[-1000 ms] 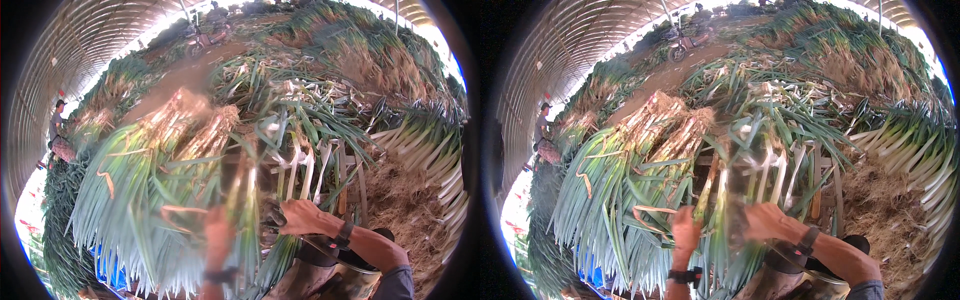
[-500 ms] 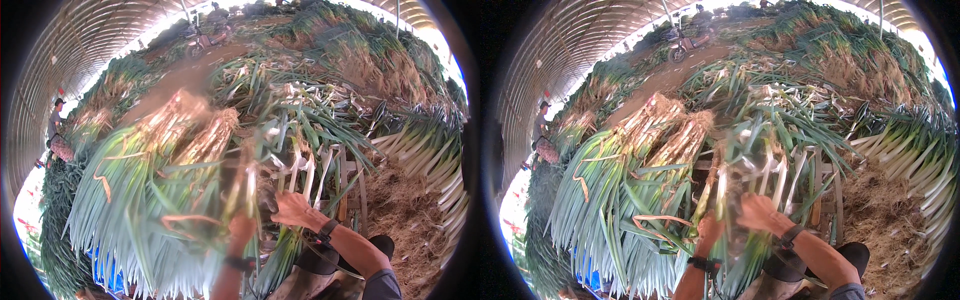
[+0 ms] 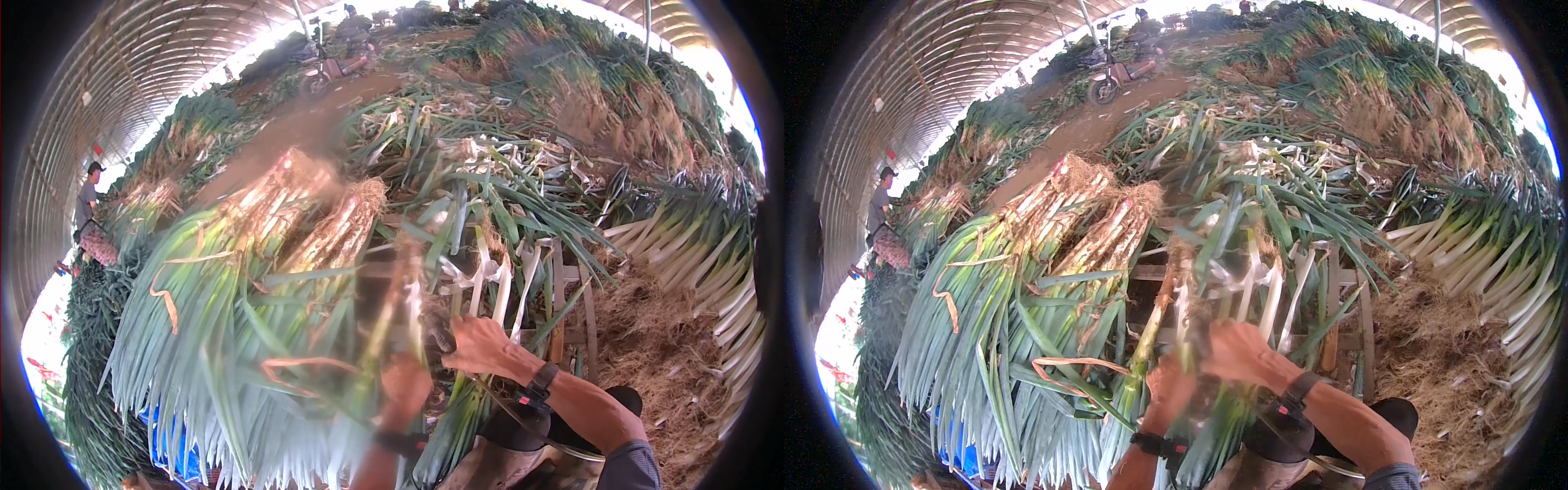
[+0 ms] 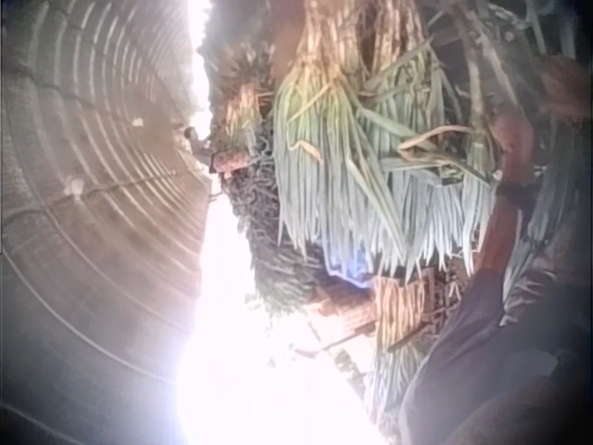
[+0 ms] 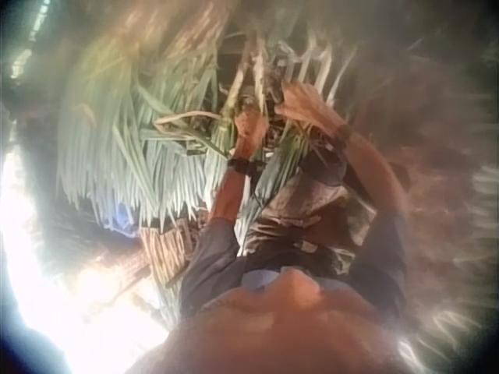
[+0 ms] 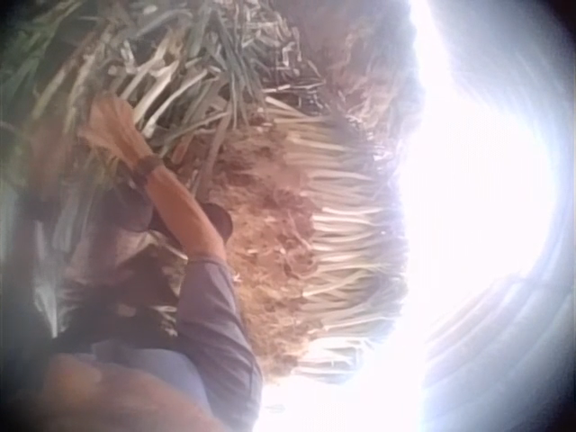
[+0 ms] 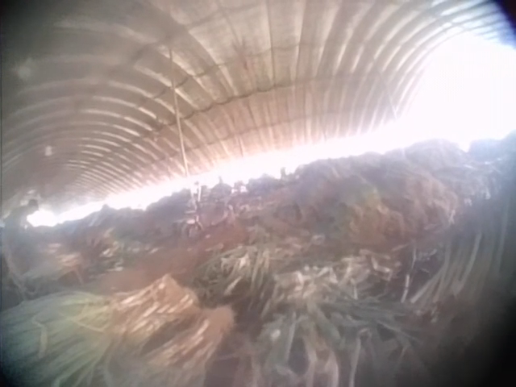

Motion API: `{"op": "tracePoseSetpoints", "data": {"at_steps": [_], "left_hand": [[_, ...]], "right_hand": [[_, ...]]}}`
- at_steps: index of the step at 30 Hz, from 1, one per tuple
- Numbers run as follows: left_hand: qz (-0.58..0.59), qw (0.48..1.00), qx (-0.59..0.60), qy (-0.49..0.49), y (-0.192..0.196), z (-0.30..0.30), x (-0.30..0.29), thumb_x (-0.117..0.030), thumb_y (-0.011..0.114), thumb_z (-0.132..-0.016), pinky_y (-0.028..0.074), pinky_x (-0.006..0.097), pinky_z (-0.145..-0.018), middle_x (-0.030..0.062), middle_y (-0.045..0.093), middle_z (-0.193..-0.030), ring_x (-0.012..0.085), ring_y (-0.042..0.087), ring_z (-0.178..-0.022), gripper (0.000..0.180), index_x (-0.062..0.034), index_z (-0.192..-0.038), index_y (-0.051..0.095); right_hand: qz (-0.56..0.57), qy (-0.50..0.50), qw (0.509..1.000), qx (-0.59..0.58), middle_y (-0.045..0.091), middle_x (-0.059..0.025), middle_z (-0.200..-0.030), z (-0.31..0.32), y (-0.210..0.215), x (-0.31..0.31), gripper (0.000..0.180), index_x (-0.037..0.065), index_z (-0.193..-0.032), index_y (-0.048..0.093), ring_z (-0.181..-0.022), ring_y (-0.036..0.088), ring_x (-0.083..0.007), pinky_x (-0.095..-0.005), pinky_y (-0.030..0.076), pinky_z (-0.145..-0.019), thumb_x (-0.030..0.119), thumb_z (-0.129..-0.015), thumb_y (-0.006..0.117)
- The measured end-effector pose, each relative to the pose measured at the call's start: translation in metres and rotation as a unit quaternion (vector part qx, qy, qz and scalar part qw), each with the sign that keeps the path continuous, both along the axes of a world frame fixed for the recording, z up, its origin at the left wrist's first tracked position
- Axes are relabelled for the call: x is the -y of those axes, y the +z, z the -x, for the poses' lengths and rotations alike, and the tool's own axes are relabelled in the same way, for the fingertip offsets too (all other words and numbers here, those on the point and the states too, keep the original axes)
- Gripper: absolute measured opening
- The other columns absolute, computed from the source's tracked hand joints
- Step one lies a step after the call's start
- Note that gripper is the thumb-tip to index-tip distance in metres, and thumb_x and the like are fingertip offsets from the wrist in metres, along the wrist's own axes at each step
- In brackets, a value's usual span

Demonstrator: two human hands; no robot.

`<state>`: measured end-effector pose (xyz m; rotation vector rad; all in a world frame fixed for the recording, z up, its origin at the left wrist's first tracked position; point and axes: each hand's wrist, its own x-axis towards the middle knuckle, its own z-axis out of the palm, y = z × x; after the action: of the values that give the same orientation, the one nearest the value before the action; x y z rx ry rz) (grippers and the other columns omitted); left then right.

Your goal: The person cleans leeks by peeling away the outer layers by hand, trimming the roots with shears, and placing the finished leeks onto a pile.

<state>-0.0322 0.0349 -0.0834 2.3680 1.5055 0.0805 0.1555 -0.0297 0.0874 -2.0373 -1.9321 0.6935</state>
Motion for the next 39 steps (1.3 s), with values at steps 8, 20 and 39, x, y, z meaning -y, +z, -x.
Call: {"op": "tracePoseSetpoints", "data": {"at_steps": [8,20,39], "left_hand": [[-0.11,0.991,-0.06,-0.047,0.03,-0.014,0.017,-0.028,0.055,-0.089,0.05,0.051,-0.082,0.0236,0.062,-0.104,0.0364,0.067,-0.091,0.045,-0.0024,-0.125,0.047],[0.061,0.992,0.089,0.071,0.035,-0.005,-0.001,-0.031,0.066,-0.081,0.054,0.052,-0.078,0.0262,0.068,-0.094,0.0444,0.067,-0.091,0.05,-0.0039,-0.121,0.054],[0.22,0.879,0.386,-0.172,-0.032,0.057,-0.005,-0.017,0.047,-0.103,0.037,0.037,-0.111,0.0201,0.055,-0.131,0.0328,0.05,-0.126,0.037,-0.0038,-0.138,0.051]], "right_hand": [[-0.019,-0.028,0.999,0.008,0.062,-0.0238,-0.082,0.003,-0.008,-0.015,0.056,-0.012,-0.1,0.056,-0.07,0.065,-0.0381,-0.0463,0.054,-0.062,0.033,-0.071,0.074],[0.027,-0.002,0.998,-0.052,0.065,-0.0235,-0.087,-0.007,0.038,0.026,0.052,-0.006,-0.1,0.059,-0.079,0.066,-0.0392,-0.045,0.053,-0.073,0.032,-0.067,0.072],[0.047,-0.023,0.996,-0.065,0.066,-0.0249,-0.092,-0.015,0.045,0.11,0.06,-0.004,-0.11,0.059,-0.085,0.066,-0.0389,-0.0448,0.053,-0.074,0.035,-0.069,0.077]]}}
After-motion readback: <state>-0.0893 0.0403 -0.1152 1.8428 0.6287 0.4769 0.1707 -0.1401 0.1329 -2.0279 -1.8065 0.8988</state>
